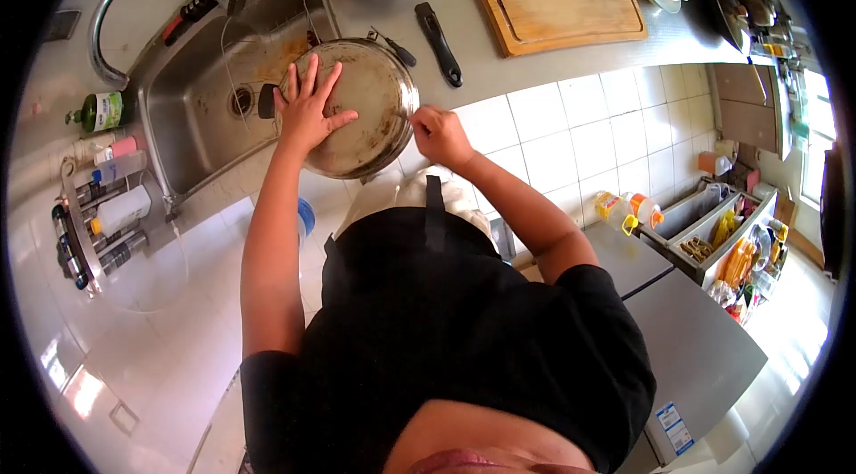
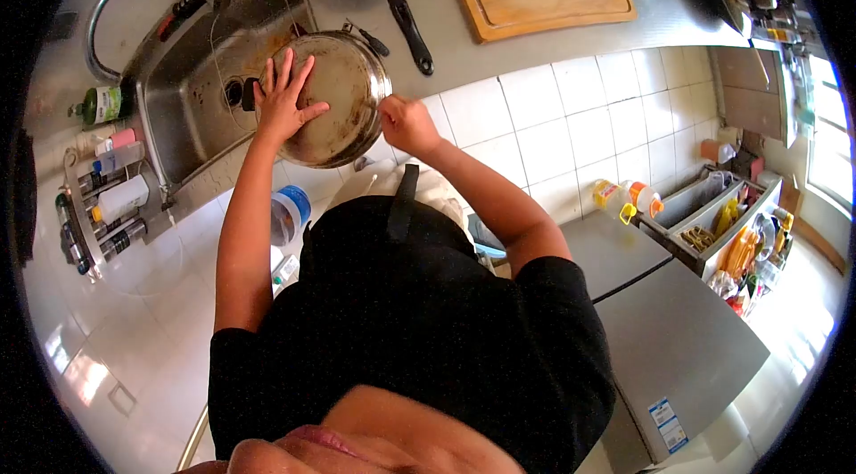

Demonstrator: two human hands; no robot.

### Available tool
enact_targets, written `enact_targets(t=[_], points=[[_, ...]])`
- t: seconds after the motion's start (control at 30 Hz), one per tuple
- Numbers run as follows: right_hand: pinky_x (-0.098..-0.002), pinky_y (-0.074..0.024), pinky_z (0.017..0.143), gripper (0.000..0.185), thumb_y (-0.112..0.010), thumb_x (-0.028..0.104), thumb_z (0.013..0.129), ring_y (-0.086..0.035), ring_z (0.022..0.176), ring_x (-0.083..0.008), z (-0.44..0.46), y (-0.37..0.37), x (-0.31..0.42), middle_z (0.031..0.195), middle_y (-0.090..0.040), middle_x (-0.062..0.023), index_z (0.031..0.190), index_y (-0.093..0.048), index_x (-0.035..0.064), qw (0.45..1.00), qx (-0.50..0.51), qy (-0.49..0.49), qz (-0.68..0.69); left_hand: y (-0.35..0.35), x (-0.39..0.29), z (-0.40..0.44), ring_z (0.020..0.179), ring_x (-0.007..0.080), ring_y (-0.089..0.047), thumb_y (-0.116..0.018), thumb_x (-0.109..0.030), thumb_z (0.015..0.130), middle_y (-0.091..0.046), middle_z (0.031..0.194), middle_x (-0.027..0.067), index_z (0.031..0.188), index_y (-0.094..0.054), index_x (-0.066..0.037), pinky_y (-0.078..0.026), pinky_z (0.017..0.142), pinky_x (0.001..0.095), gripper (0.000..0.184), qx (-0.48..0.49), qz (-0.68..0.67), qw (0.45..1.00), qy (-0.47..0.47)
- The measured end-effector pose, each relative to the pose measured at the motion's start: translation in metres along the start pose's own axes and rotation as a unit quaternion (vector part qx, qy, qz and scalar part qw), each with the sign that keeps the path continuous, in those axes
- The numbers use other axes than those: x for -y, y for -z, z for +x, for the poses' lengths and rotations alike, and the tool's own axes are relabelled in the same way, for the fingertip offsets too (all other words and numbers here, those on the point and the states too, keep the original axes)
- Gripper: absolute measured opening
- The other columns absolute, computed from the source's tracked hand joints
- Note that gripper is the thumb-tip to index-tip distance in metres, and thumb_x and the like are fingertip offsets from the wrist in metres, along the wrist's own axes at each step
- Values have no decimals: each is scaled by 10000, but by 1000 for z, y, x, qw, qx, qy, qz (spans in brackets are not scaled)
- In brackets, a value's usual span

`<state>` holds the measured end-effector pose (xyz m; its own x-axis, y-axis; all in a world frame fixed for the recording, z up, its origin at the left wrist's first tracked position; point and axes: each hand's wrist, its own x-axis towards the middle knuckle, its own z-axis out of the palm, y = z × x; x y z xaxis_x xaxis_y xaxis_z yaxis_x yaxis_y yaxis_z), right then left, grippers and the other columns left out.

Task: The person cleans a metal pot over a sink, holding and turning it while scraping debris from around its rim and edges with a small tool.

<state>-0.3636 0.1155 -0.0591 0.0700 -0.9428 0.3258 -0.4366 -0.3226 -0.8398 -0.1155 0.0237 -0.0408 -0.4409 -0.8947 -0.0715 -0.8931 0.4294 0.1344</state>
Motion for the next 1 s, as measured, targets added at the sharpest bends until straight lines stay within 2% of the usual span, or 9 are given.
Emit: enact_targets(t=[0.07, 0.23, 0.33, 0.37, 0.47, 0.6, 0.73, 0.87, 1.0], points=[[-368, -461, 512, 60, -576, -61, 718, -576, 599, -348, -8, -3, 2, 676, -571, -156, 733, -573, -3, 998, 42, 49, 13, 2, -1, 3, 1399, 369, -66, -485, -811, 647, -89, 1541, -21, 1417, -283, -395, -84, 1003, 712, 898, 5, -6, 1000, 3], [-406, -467, 537, 54, -555, -41, 697, -578, 617, -357, 5, 0, 5, 686, -569, -163, 711, -540, 8, 999, 16, -38, 16, 0, 0, 1, 1402, 357, -64, -545, -774, 626, -106, 1539, -24, 1404, -310, -395, -95, 1007, 707, 896, -17, -3, 1000, 1], [-416, -466, 540, 51, -548, -29, 700, -573, 620, -372, -7, -10, 17, 692, -576, -164, 721, -566, 13, 997, 76, -7, 33, 1, -2, 2, 1401, 355, -70, -546, -776, 621, -106, 1539, -25, 1403, -313, -396, -100, 1005, 708, 900, -10, 1, 1000, 2], [-416, -468, 535, 60, -548, -28, 695, -568, 611, -376, -8, -13, 7, 696, -577, -165, 727, -573, 16, 998, 53, 22, 35, 2, -1, 3, 1401, 355, -72, -546, -777, 619, -105, 1539, -25, 1402, -313, -397, -102, 1004, 709, 901, -5, 4, 1000, 5], [-417, -470, 537, 63, -547, -27, 690, -571, 616, -372, 9, -2, 5, 689, -574, -165, 730, -566, 17, 999, -2, -44, -13, 0, -1, 2, 1400, 356, -73, -544, -782, 612, -102, 1539, -26, 1403, -308, -400, -104, 1003, 710, 910, -19, 7, 1000, 0], [-412, -478, 549, 71, -541, -28, 684, -576, 633, -361, -8, -11, 15, 694, -567, -158, 733, -563, 18, 998, 65, 12, 10, 1, -1, 6, 1403, 355, -56, -502, -813, 632, -85, 1541, -22, 1415, -285, -399, -74, 1014, 699, 911, 10, 3, 1000, 10], [-418, -476, 550, 101, -545, -43, 658, -575, 635, -363, 10, -4, 5, 676, -557, -160, 736, -561, 20, 1000, -8, -14, -22, -1, 1, 1, 1402, 355, -61, -530, -796, 617, -97, 1540, -25, 1409, -294, -400, -92, 1009, 705, 917, -6, 7, 1000, 6], [-408, -470, 538, 76, -553, -39, 691, -577, 622, -353, -6, -10, 10, 721, -585, -167, 735, -569, 21, 996, 91, 19, 9, 4, -3, 3, 1401, 358, -60, -546, -784, 614, -100, 1540, -25, 1408, -298, -395, -97, 1006, 707, 918, 1, 5, 1000, 8], [-362, -482, 570, 72, -575, -27, 746, -607, 662, -338, 19, -1, -26, 742, -614, -170, 780, -629, 5, 999, -14, -42, 31, 4, -5, 4, 1402, 359, -57, -543, -782, 625, -99, 1540, -21, 1408, -297, -398, -91, 1010, 703, 906, 7, -7, 1000, 3]])
